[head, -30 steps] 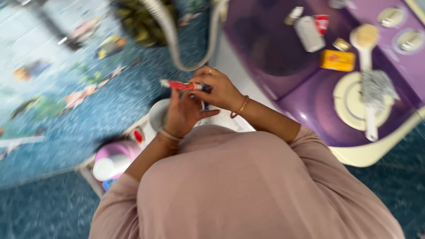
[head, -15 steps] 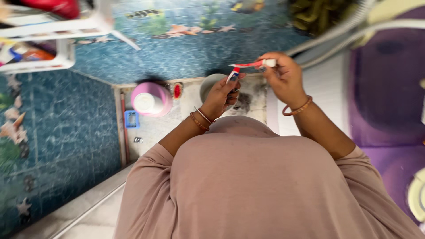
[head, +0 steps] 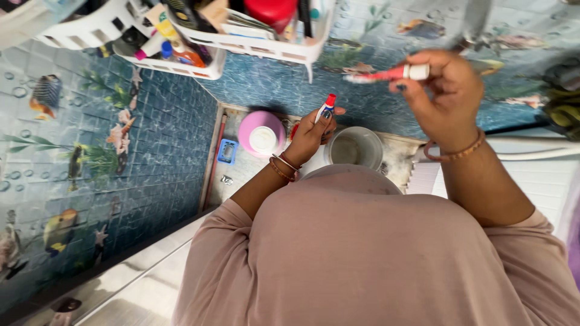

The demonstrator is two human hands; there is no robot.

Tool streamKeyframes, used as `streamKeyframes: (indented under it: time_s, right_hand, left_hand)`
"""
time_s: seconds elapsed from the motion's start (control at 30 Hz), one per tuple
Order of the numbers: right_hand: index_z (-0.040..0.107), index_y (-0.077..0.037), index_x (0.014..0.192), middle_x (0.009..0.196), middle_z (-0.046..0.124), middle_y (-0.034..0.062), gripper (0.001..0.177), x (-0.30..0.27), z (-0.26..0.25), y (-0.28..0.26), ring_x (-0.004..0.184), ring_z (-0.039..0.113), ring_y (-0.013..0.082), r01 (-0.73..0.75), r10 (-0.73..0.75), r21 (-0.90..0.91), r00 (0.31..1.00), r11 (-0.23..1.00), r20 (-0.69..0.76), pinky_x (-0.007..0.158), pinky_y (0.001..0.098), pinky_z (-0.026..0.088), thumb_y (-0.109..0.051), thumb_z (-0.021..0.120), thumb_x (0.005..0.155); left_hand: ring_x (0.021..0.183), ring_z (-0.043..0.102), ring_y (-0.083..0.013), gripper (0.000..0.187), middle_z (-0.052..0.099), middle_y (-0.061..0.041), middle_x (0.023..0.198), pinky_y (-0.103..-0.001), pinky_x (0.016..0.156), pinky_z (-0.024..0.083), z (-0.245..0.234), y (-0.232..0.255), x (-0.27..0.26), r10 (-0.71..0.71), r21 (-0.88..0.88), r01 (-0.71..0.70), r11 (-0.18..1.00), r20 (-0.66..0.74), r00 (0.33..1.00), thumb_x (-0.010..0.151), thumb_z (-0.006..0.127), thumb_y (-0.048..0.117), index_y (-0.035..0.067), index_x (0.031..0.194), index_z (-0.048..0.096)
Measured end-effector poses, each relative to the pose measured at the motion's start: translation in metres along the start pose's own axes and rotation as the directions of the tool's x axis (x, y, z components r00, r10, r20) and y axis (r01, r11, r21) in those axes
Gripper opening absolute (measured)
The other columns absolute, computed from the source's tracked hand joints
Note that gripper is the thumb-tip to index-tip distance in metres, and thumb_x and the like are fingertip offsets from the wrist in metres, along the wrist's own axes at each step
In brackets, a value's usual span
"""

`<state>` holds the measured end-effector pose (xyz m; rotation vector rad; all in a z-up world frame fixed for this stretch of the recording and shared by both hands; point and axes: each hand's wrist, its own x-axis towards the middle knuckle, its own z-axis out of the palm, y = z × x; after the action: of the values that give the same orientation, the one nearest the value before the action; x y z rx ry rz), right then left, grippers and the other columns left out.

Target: The person organizes bathroom items by picking up a razor, toothbrush, toothpaste, and other toiletries from a wall-mounted rack and placing them on top of a washing machine. They also handle a plastic container and a hairbrush during the process.

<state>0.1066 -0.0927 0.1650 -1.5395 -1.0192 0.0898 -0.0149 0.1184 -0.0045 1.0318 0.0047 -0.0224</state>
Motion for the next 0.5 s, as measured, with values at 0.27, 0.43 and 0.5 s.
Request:
streamKeyframes:
  time_s: [0.27,0.43,0.5]
  right_hand:
    - [0.063,0.003,0.122,0.119,0.069,0.0169,0.019,0.117,0.059,0.009,0.111,0.069,0.0297,0.342,-0.215,-0.468,0.928,0.815,0.303,0.095,0.0375,0.056,0.006,0.069,0.105]
    - [0.066,-0.001,0.121,0.116,0.070,0.0160,0.023,0.146,0.075,0.011,0.104,0.066,0.0356,0.436,-0.155,-0.558,0.864,0.706,0.479,0.094,0.0446,0.051,0.007,0.066,0.099]
    - [0.067,-0.002,0.123,0.110,0.070,0.0141,0.025,0.151,0.080,0.019,0.102,0.065,0.0334,0.439,-0.116,-0.556,0.846,0.706,0.520,0.098,0.0450,0.052,0.005,0.065,0.099]
  left_hand:
    - [0.065,0.032,-0.0033,0.046,0.038,0.008,0.079,-0.021,0.058,0.029,-0.052,0.025,-0.009,0.020,0.006,-0.020,1.000,0.044,0.999,0.113,0.048,0.037,0.004,0.144,0.056]
    - [0.065,0.034,-0.0037,0.046,0.039,0.007,0.079,-0.021,0.058,0.031,-0.073,0.033,-0.015,-0.002,0.019,0.001,1.000,0.030,1.000,0.112,0.050,0.036,0.005,0.145,0.056]
    - [0.065,0.034,-0.0038,0.045,0.040,0.007,0.079,-0.021,0.058,0.031,-0.078,0.034,-0.014,0.003,0.017,-0.004,1.000,0.036,0.999,0.112,0.050,0.035,0.006,0.145,0.057]
